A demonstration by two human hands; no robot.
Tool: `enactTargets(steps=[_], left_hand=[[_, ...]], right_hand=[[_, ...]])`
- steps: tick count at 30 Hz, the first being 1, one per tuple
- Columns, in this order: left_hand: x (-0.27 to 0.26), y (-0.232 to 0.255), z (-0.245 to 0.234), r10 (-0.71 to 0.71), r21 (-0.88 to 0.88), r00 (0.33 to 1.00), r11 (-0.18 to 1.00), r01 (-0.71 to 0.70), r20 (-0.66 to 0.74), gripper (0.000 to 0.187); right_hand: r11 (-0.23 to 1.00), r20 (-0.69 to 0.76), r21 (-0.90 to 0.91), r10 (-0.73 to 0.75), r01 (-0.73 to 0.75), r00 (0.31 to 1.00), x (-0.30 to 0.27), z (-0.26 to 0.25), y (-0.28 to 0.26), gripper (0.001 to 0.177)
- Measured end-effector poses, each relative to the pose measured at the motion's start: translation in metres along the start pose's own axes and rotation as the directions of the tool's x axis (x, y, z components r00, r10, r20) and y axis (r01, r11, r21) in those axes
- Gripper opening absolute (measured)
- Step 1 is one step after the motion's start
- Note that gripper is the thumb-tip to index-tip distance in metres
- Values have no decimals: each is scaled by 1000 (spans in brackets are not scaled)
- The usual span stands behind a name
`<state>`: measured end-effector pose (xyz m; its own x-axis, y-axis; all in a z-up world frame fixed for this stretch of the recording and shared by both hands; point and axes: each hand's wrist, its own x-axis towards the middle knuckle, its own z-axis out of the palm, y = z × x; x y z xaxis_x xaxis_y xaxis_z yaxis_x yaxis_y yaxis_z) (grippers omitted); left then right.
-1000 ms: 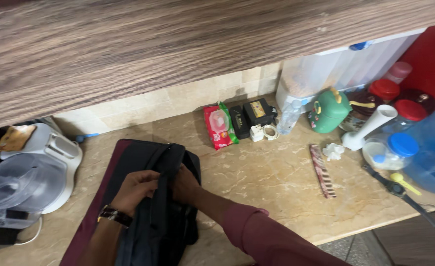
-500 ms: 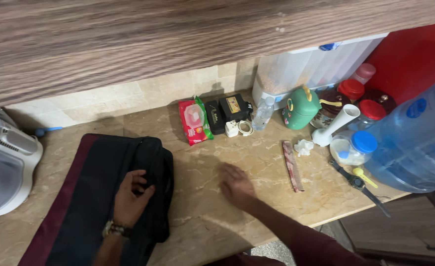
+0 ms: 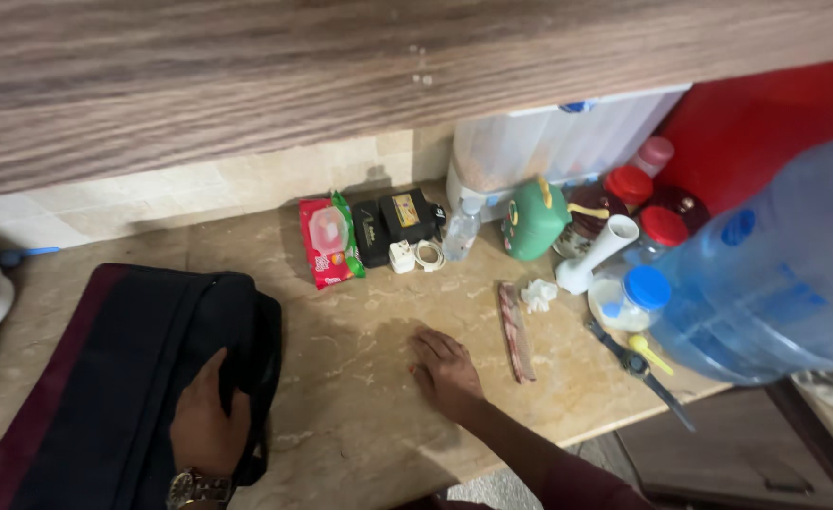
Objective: The person stands at a kitchen counter and packs a bag. They coil a charger cable and place it into the bag, then take a pair of glasses, wipe them with a gray cloth, fold the cloth, and place the cloth and glasses into a hard glasses case, closing the case.
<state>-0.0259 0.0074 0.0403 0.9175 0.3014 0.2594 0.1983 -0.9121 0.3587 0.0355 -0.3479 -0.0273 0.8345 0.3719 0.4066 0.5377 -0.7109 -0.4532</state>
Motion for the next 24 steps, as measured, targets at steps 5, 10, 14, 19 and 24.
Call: enactTargets(steps=[5, 10, 14, 19, 24], left_hand=[[1, -4, 1, -47, -32, 996, 999, 44, -78, 42], [-10, 12, -2, -89, -96, 982, 993, 74, -167, 47], [-16, 20, -9, -182, -103, 970, 980, 168, -158, 46], [-17, 20, -13, -237, -124, 954, 968, 217, -182, 33], [0, -7, -19, -314, -428, 947, 866, 258, -64, 28]], right_hand=[[998, -38, 63, 21, -18, 999, 10, -3, 17, 35], [990, -175, 115, 101, -82, 979, 47, -14, 30, 36], [954, -233, 274, 188, -122, 954, 92, -22, 38, 21], [945, -256, 320, 156, -69, 954, 105, -19, 34, 14], [924, 88, 381, -60, 22, 994, 73, -3, 7, 16]])
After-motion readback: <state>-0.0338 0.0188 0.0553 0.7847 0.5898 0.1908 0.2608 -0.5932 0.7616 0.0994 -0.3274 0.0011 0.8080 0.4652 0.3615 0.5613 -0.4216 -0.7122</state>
